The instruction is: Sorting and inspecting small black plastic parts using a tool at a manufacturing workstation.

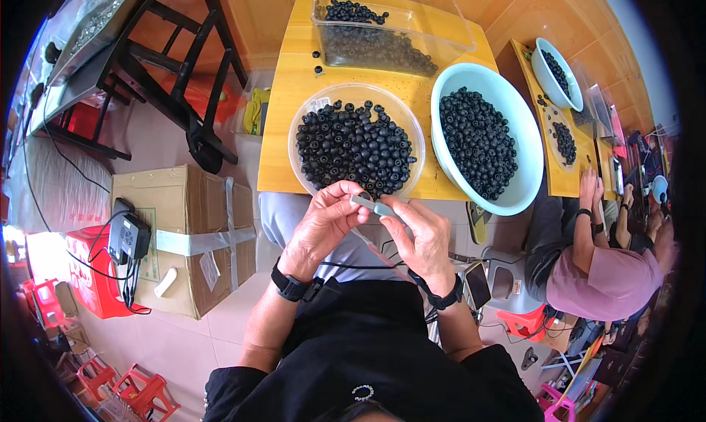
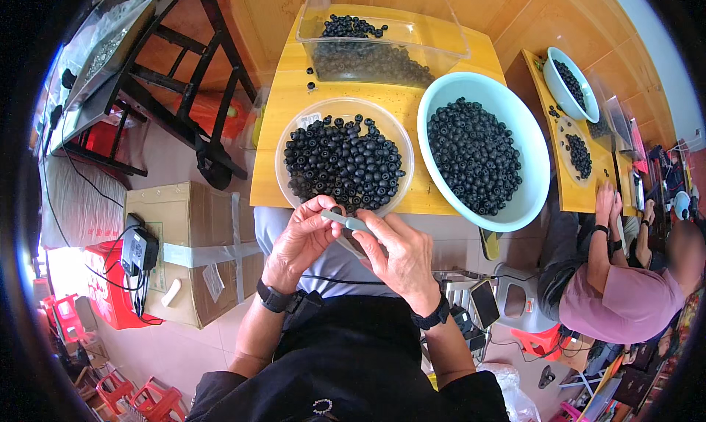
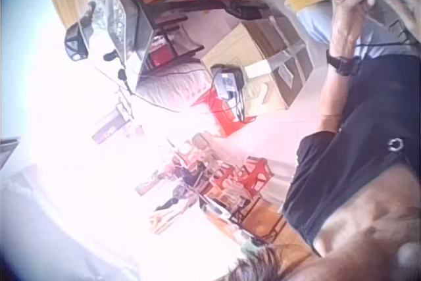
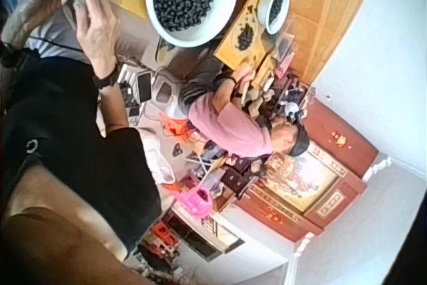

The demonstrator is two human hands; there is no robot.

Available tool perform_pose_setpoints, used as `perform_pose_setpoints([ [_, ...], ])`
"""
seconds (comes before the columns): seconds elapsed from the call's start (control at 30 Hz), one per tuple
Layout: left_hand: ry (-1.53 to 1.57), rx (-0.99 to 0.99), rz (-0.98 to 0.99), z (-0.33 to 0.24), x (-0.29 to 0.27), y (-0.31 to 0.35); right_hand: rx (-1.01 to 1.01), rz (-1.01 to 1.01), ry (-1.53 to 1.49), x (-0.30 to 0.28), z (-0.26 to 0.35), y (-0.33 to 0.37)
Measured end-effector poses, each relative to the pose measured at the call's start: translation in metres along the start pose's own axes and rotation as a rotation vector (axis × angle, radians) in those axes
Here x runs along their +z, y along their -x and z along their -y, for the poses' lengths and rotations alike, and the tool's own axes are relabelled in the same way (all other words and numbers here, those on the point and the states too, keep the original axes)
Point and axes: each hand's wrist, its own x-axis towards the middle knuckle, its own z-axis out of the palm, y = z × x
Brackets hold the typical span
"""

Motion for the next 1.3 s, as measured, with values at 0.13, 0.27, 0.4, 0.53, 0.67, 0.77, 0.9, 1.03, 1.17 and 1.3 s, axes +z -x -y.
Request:
perform_pose_setpoints([
  [0.13,-0.015,0.006,-0.003,0.001,0.0,0.0,0.0,-0.006,-0.009,0.001,-0.002,0.001],
  [0.27,-0.032,0.022,-0.008,0.001,0.0,-0.001,0.005,-0.035,-0.014,0.006,-0.007,0.002],
  [0.4,-0.001,0.016,0.042,-0.003,0.002,-0.001,0.028,-0.092,0.022,0.01,-0.025,0.003],
  [0.53,-0.019,0.012,0.006,-0.007,0.011,0.005,0.088,-0.136,0.115,0.0,-0.048,0.006],
  [0.67,0.053,0.002,0.017,-0.005,0.008,0.001,0.123,-0.104,0.046,-0.004,-0.036,0.005],
  [0.77,0.076,-0.019,0.029,-0.003,0.005,0.001,0.148,-0.085,-0.058,-0.005,-0.019,0.002],
  [0.9,0.075,-0.018,0.04,-0.003,0.005,0.003,0.05,-0.059,-0.072,-0.004,-0.006,0.002],
  [1.03,0.043,0.007,0.041,-0.001,0.004,0.002,0.003,-0.004,-0.054,-0.006,0.009,0.0],
  [1.17,0.004,0.018,0.049,-0.001,0.006,0.002,-0.008,0.001,-0.028,-0.003,0.008,0.0],
  [1.3,-0.013,0.02,0.062,-0.003,0.004,0.003,-0.015,0.003,-0.014,-0.003,0.008,-0.001],
])
